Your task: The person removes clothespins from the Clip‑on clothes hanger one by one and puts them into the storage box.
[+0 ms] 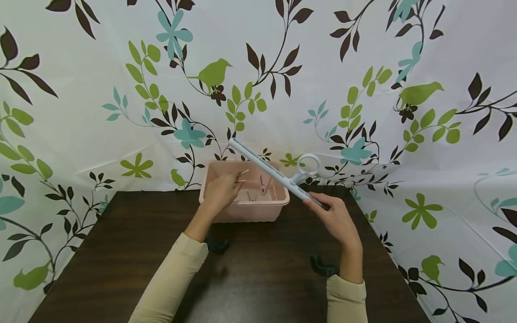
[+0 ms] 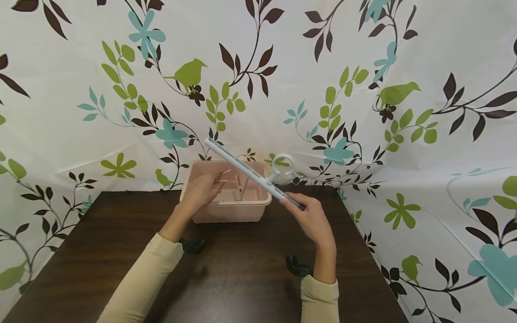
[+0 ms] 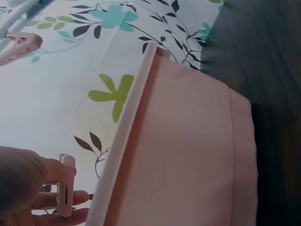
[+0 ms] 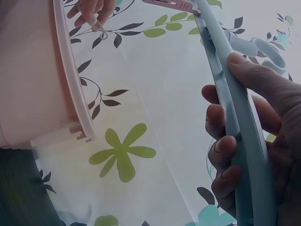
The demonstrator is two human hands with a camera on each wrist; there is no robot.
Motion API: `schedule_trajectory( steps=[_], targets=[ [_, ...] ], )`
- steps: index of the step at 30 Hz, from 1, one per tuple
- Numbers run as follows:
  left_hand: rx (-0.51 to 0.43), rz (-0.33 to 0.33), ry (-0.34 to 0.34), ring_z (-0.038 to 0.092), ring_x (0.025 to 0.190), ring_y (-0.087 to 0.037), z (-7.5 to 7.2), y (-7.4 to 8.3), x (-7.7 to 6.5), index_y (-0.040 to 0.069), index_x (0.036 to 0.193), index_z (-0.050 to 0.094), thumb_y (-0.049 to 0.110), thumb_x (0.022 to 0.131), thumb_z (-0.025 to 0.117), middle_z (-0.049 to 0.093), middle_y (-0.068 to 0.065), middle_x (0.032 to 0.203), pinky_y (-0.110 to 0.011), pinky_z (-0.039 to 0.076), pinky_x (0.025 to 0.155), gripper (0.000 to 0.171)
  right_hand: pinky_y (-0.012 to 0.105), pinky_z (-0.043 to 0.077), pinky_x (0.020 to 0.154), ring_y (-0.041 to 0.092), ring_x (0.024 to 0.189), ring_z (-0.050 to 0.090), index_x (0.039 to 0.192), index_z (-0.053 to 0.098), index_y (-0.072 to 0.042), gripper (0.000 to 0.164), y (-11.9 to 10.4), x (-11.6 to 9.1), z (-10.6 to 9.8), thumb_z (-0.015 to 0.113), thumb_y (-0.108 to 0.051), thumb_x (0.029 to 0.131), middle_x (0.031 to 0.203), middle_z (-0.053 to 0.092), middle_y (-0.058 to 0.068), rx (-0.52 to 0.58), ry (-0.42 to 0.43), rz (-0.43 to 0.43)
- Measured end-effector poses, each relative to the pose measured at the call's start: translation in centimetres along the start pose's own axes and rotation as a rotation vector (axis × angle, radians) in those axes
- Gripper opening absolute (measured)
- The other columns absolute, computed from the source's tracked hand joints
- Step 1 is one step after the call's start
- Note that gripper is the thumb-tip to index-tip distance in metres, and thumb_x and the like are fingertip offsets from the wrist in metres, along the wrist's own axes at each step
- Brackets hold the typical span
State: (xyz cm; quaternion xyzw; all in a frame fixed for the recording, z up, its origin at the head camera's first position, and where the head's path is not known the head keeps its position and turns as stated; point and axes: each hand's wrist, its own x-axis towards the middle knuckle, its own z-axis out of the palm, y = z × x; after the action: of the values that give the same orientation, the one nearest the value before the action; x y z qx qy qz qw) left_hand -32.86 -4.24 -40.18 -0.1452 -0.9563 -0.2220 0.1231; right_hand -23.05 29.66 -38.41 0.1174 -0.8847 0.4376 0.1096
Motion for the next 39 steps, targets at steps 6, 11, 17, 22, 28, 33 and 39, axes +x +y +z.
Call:
schedule_trajectory(
  steps=[6,11,17,22,28,33,39],
  targets=[
    [-0.018,-0.017,-0.013,0.076,0.107,-0.031,0.5,-0.7,0.3,0.017,0.152,0.06,0.03,0.111,0.063,0.075,-0.009,0.135,-0.053,0.061,0.08,0.044,0.029,0.056,0.078,0.026,0.093,0.072,0.136,0.076,-0.016,0.039,0.1,0.0,0.0,0.072,-0.039,0.105,0.112,0.08,0.011,-0.005,-0.001,-0.006],
    [-0.038,-0.016,-0.024,0.069,0.126,-0.036,0.5,-1.0,0.3,0.015,0.154,0.058,0.035,0.109,0.066,0.068,-0.011,0.146,-0.057,0.059,0.096,0.049,0.029,0.056,0.077,0.027,0.092,0.071,0.134,0.077,-0.018,0.037,0.0,0.2,0.1,0.072,-0.04,0.105,0.11,0.08,0.01,0.002,0.002,-0.017],
    [-0.085,0.012,0.007,0.062,0.134,-0.038,0.0,-0.7,0.0,0.014,0.151,0.061,0.039,0.11,0.062,0.064,-0.013,0.149,-0.057,0.052,0.109,0.048,0.029,0.055,0.078,0.025,0.092,0.07,0.134,0.077,-0.018,0.037,-0.1,0.3,0.2,0.072,-0.04,0.105,0.112,0.08,0.009,-0.004,0.009,-0.018],
    [-0.221,0.053,0.026,0.068,0.128,-0.033,-0.9,0.4,-0.3,0.015,0.15,0.061,0.052,0.115,0.045,0.067,-0.009,0.146,-0.055,0.056,0.103,0.054,0.03,0.054,0.079,0.026,0.093,0.07,0.134,0.077,-0.017,0.038,0.0,0.3,0.4,0.072,-0.04,0.105,0.109,0.08,0.011,-0.004,0.012,-0.016],
    [-0.436,0.166,0.005,0.061,0.142,-0.028,-2.4,1.8,-1.1,0.024,0.158,0.053,0.059,0.115,0.036,0.061,-0.004,0.155,-0.056,0.051,0.113,0.058,0.029,0.055,0.075,0.024,0.089,0.068,0.131,0.078,-0.016,0.035,0.1,0.4,0.6,0.073,-0.038,0.105,0.104,0.078,0.015,0.013,0.043,-0.011],
    [-0.568,0.259,0.04,0.068,0.127,-0.022,-3.1,2.6,-1.7,0.02,0.156,0.055,0.048,0.113,0.053,0.069,-0.004,0.137,-0.048,0.058,0.105,0.051,0.028,0.057,0.073,0.021,0.086,0.069,0.13,0.078,-0.014,0.034,-0.1,0.5,1.0,0.074,-0.036,0.105,0.101,0.078,0.015,0.058,0.056,-0.019],
    [-0.618,0.317,0.089,0.071,0.118,-0.019,-3.0,3.2,-2.0,0.019,0.154,0.056,0.038,0.109,0.066,0.073,-0.002,0.124,-0.046,0.059,0.102,0.05,0.027,0.056,0.07,0.024,0.085,0.069,0.129,0.078,-0.013,0.034,-0.3,0.6,1.4,0.074,-0.036,0.104,0.1,0.077,0.017,0.086,0.063,-0.011]
  ],
)
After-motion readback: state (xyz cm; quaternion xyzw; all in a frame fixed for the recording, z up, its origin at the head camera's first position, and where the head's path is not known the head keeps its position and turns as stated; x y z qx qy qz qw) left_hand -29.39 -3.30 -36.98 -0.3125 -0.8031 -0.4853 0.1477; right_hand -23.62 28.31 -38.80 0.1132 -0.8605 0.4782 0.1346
